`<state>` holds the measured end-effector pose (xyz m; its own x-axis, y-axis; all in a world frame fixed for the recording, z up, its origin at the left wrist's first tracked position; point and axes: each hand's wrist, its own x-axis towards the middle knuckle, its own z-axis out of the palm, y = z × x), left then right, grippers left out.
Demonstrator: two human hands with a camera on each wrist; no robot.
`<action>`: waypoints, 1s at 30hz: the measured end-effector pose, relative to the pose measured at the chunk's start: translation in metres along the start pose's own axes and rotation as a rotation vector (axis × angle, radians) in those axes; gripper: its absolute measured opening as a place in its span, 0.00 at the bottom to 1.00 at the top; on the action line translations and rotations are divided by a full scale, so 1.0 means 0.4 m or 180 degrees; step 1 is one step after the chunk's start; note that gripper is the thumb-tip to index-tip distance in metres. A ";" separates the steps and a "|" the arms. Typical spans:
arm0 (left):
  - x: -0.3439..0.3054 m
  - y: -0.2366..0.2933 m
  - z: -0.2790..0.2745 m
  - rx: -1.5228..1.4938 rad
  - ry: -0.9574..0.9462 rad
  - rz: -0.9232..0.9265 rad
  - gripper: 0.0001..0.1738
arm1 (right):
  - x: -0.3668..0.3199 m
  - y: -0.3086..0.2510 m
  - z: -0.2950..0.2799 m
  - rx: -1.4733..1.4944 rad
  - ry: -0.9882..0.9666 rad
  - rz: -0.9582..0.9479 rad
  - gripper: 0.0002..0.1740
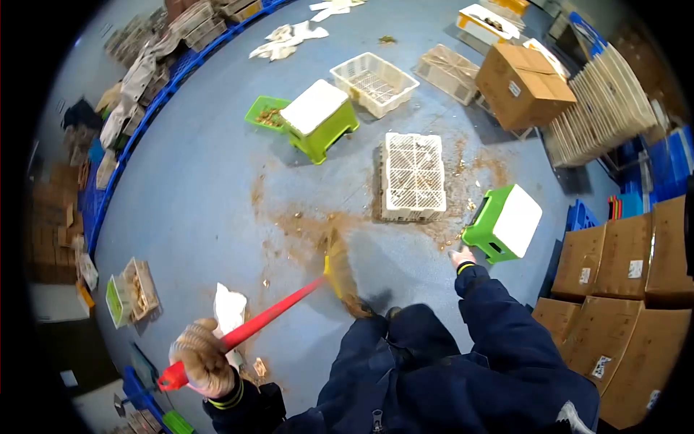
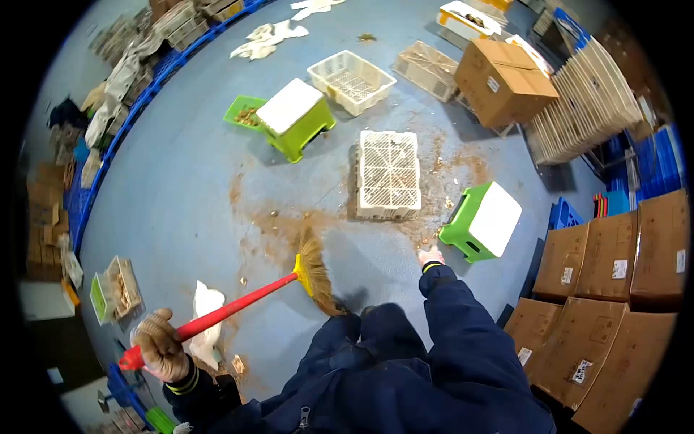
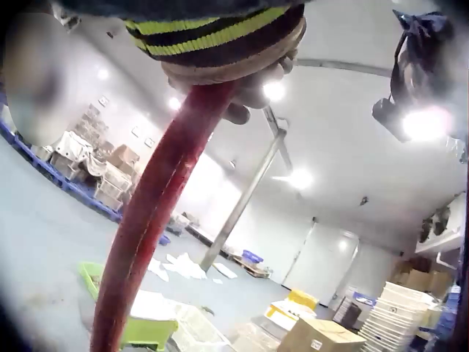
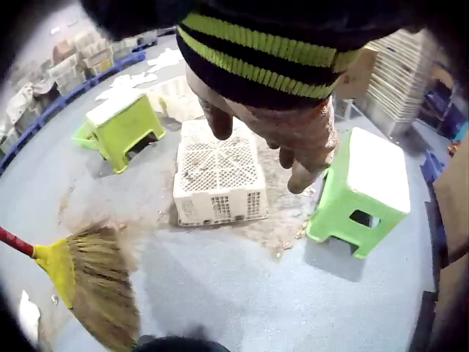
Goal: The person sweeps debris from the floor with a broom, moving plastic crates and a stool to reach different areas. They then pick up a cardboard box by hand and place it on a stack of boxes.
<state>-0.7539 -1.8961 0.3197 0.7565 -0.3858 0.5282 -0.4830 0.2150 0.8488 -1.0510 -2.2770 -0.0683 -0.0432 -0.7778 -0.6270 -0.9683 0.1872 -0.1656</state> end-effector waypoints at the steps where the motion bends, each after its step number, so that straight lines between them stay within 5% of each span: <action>1: 0.028 -0.039 0.027 -0.0065 -0.0093 -0.0072 0.24 | 0.009 -0.001 -0.047 0.0078 0.0053 -0.0105 0.38; 7: 0.203 -0.259 0.266 -0.0186 -0.0590 -0.0551 0.20 | 0.276 -0.113 -0.166 -0.0431 0.0345 -0.0776 0.40; 10: 0.261 -0.362 0.354 0.0095 -0.0407 -0.0667 0.19 | 0.441 -0.352 -0.256 -0.0933 -0.0276 -0.0589 0.42; 11: 0.280 -0.416 0.358 -0.0330 -0.0595 -0.0588 0.20 | 0.536 -0.404 -0.236 -0.0968 -0.0016 -0.0942 0.43; 13: 0.308 -0.459 0.439 0.0329 -0.0172 -0.0914 0.23 | 0.651 -0.561 -0.247 -0.0928 -0.0058 -0.1278 0.42; 20: 0.328 -0.582 0.509 0.0900 0.0161 -0.1082 0.24 | 1.030 -0.921 -0.098 -0.1817 -0.0110 -0.2065 0.44; 22: 0.335 -0.581 0.540 0.0985 0.0584 -0.1440 0.25 | 1.103 -0.961 -0.040 -0.2256 -0.0199 -0.1937 0.43; 26: 0.335 -0.627 0.576 0.0970 0.0489 -0.1512 0.25 | 1.246 -1.030 0.093 -0.2550 -0.0322 -0.2034 0.43; 30: 0.333 -0.666 0.629 0.1632 0.0894 -0.1008 0.18 | 1.293 -1.058 0.168 -0.2259 -0.0427 -0.2075 0.42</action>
<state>-0.6356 -2.2305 0.1579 0.9490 -0.0968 0.3001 -0.3147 -0.3512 0.8818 -0.6468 -2.7182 -0.3736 0.5399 -0.5176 -0.6638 -0.7174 -0.6954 -0.0413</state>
